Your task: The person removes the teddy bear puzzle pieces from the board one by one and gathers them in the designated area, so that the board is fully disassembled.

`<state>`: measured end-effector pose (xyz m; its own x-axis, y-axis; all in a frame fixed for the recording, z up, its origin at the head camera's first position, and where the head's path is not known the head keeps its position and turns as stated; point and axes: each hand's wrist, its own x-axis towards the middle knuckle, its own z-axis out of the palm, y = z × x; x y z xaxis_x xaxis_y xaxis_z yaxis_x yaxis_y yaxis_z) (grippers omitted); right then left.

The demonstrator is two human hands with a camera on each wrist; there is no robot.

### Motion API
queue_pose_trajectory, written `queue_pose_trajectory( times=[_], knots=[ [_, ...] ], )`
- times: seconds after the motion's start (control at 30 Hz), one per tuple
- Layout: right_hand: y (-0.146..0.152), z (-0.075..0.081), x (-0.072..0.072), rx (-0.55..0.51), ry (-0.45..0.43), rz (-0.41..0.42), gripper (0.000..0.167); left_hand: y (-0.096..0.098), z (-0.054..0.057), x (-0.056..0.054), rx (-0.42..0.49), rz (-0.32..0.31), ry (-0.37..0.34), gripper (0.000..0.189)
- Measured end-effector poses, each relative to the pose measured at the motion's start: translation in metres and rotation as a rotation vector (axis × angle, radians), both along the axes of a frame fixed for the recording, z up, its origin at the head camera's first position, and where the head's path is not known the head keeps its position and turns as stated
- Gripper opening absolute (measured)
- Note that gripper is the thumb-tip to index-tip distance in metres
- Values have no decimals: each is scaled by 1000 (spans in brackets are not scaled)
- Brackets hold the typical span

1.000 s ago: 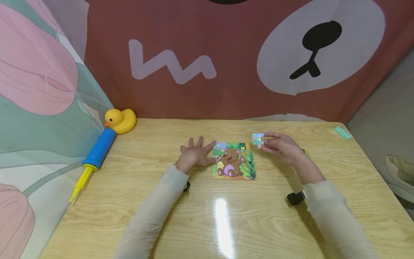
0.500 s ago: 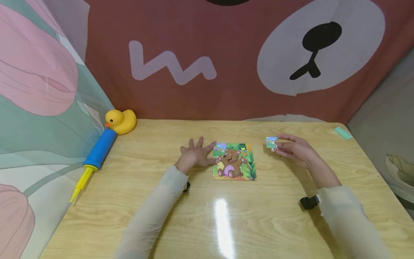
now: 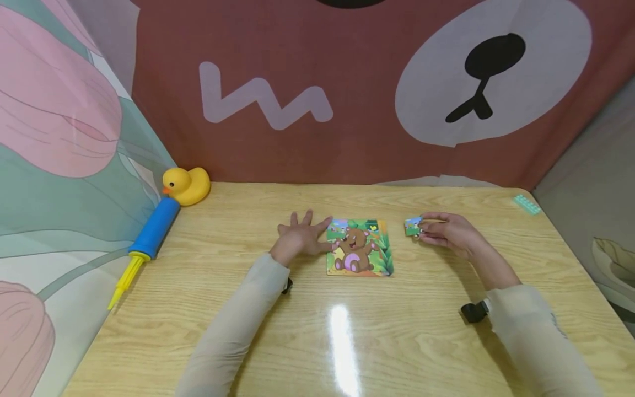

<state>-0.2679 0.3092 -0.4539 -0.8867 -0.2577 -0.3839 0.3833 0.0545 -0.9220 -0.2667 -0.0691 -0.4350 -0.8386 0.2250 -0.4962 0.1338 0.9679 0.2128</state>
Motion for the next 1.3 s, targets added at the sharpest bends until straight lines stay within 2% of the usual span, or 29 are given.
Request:
queue_pose_trajectory(
  times=[0.3,0.7,1.1,1.3],
  knots=[
    [-7,3,1,161,61,41,57,1,-1,-1,-11,0,-9,82],
    [-12,10,5,288,80,59,54,1,2,0,-7,4,-8,81],
    [-10,11,5,313,108,84,53,0,-1,-2,7,16,-12,81],
    [-10,9,6,295,137,51,54,0,-1,-1,30,13,8,82]
  ],
)
